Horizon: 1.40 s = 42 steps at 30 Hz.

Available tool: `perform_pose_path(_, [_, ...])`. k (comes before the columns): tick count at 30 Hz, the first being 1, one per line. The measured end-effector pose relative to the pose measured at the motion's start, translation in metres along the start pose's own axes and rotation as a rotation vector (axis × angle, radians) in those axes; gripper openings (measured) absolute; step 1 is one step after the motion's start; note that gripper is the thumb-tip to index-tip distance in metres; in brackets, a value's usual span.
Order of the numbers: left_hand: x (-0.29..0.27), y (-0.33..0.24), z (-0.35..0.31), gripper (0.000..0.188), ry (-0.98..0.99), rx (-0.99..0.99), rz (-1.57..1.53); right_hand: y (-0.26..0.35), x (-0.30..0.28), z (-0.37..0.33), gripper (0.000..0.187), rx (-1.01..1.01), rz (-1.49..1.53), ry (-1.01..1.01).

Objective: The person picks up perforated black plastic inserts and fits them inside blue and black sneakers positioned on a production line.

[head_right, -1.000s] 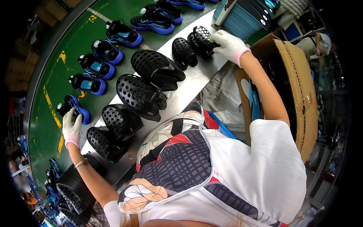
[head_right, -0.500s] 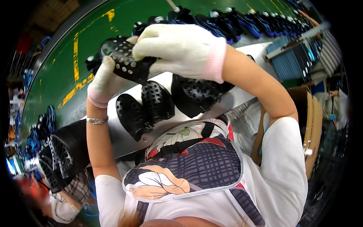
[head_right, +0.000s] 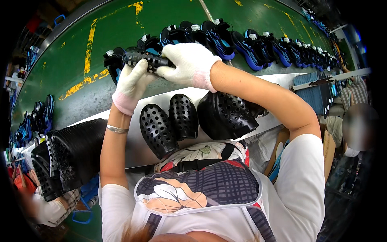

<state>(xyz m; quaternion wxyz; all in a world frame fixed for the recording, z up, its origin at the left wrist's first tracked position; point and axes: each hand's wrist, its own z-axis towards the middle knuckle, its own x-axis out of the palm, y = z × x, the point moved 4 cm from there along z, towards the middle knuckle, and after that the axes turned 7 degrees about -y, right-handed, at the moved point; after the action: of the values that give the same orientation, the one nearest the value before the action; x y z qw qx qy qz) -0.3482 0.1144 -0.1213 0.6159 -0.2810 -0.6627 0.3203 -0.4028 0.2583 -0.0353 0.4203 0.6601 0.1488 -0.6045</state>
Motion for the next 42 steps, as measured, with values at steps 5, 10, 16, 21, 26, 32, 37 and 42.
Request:
perform_pose_path(5, [-0.014, 0.012, 0.010, 0.033, 0.016, -0.184, 0.149, -0.014, 0.002, 0.013, 0.036, 0.041, -0.028, 0.101])
perform_pose_path(10, [-0.034, 0.024, 0.013, 0.060, -0.002, 0.241, 1.312, -0.038, 0.006, 0.034, 0.044, 0.133, -0.181, 0.230])
perform_pose_path(16, [-0.041, 0.036, 0.016, 0.055, 0.062, 0.360, 1.333, -0.044, 0.017, 0.082, 0.048, 0.140, -0.253, 0.329])
perform_pose_path(21, [-0.045, 0.045, 0.030, 0.048, 0.029, 0.300, 1.354, -0.024, 0.047, 0.120, 0.045, 0.077, -0.397, 0.368])
perform_pose_path(26, [-0.053, 0.058, 0.057, 0.034, 0.063, 0.129, 1.522, -0.015, 0.059, 0.127, 0.045, 0.173, -0.351, 0.403])
perform_pose_path(32, [-0.054, 0.062, 0.059, 0.026, 0.012, 0.098, 1.459, -0.037, 0.033, 0.106, 0.049, 0.348, -0.127, 0.576])
perform_pose_path(37, [-0.057, 0.062, 0.064, 0.029, 0.057, 0.072, 1.529, -0.023, 0.064, 0.127, 0.039, 0.212, -0.361, 0.458])
perform_pose_path(42, [-0.059, 0.065, 0.070, 0.025, -0.013, -0.162, 1.509, -0.019, 0.116, 0.132, 0.028, 0.126, -0.442, 0.361])
